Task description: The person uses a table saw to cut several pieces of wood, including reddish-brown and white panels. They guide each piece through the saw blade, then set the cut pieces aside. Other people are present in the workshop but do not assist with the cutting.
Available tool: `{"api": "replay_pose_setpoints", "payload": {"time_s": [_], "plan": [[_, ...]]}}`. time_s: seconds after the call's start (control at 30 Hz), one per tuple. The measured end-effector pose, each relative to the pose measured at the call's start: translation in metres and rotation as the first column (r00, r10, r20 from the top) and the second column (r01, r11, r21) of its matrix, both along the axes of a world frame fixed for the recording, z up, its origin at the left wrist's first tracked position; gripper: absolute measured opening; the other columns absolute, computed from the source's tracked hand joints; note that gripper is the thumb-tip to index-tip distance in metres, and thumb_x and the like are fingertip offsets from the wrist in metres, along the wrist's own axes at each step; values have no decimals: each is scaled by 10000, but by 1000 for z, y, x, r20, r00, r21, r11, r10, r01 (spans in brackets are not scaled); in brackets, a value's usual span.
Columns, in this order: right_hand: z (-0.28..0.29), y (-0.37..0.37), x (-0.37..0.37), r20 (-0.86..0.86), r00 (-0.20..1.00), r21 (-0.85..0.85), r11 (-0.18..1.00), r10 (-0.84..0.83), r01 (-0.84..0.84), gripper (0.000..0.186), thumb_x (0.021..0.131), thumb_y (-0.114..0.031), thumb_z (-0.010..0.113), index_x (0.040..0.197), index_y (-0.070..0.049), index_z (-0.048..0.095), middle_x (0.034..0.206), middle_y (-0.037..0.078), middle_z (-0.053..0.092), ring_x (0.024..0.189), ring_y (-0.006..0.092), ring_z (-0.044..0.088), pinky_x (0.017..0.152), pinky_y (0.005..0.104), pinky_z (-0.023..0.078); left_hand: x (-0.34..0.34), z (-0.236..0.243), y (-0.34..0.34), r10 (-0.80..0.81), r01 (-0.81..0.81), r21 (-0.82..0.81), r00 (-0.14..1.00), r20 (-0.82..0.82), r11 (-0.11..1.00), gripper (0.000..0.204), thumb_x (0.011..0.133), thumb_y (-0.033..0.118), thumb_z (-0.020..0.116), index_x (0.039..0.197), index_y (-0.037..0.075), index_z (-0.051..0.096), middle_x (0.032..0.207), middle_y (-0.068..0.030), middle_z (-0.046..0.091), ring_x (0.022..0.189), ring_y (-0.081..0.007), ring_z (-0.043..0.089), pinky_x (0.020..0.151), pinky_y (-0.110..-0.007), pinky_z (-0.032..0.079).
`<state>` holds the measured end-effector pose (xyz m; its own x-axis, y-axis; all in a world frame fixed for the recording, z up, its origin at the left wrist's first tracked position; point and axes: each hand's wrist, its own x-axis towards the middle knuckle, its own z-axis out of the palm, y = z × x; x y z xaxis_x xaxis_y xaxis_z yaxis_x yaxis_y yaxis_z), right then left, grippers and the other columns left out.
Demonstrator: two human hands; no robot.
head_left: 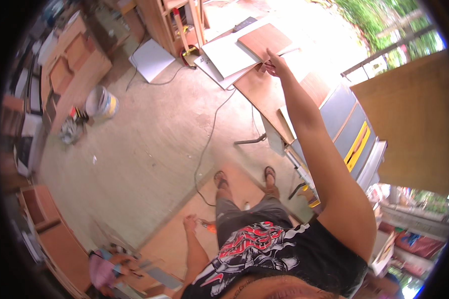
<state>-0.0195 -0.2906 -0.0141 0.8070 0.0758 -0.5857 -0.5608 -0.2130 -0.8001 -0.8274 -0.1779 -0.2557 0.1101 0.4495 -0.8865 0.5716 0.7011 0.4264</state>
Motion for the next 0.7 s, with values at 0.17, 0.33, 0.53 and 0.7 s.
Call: {"api": "replay_pose_setpoints", "payload": {"time_s": [0.17,0.33,0.53,0.7], "plan": [[18,54,-35,158,977,155,980,-147,122,501,871,-369,723,1096,23,506,1029,167,631,860,274,691,642,357,604,-17,53,21,115,-114,34,993,-20,993,246,894,209,658,1068,75,550,1011,-78,698,756,-136,649,551,-246,473],[69,-17,-83,369,906,282,954,-209,105,374,889,-202,683,1060,61,481,1048,241,606,916,332,681,737,429,637,74,50,69,-357,314,387,933,43,867,302,910,234,649,1085,3,565,1036,-135,690,860,-226,674,684,-324,526],[115,-97,-275,801,597,-138,982,35,129,297,817,-195,696,803,23,495,746,129,488,692,198,496,629,366,454,329,303,1,-780,356,775,567,265,522,255,987,180,590,1177,12,560,1162,-124,668,1050,-217,636,899,-346,508],[128,-168,-406,862,481,-265,950,159,162,217,770,-8,724,811,35,515,989,179,614,790,315,619,672,372,500,399,394,-143,-496,525,294,298,816,798,587,1013,176,556,1480,-19,258,1330,-181,533,1111,-205,594,902,-307,508]]}}
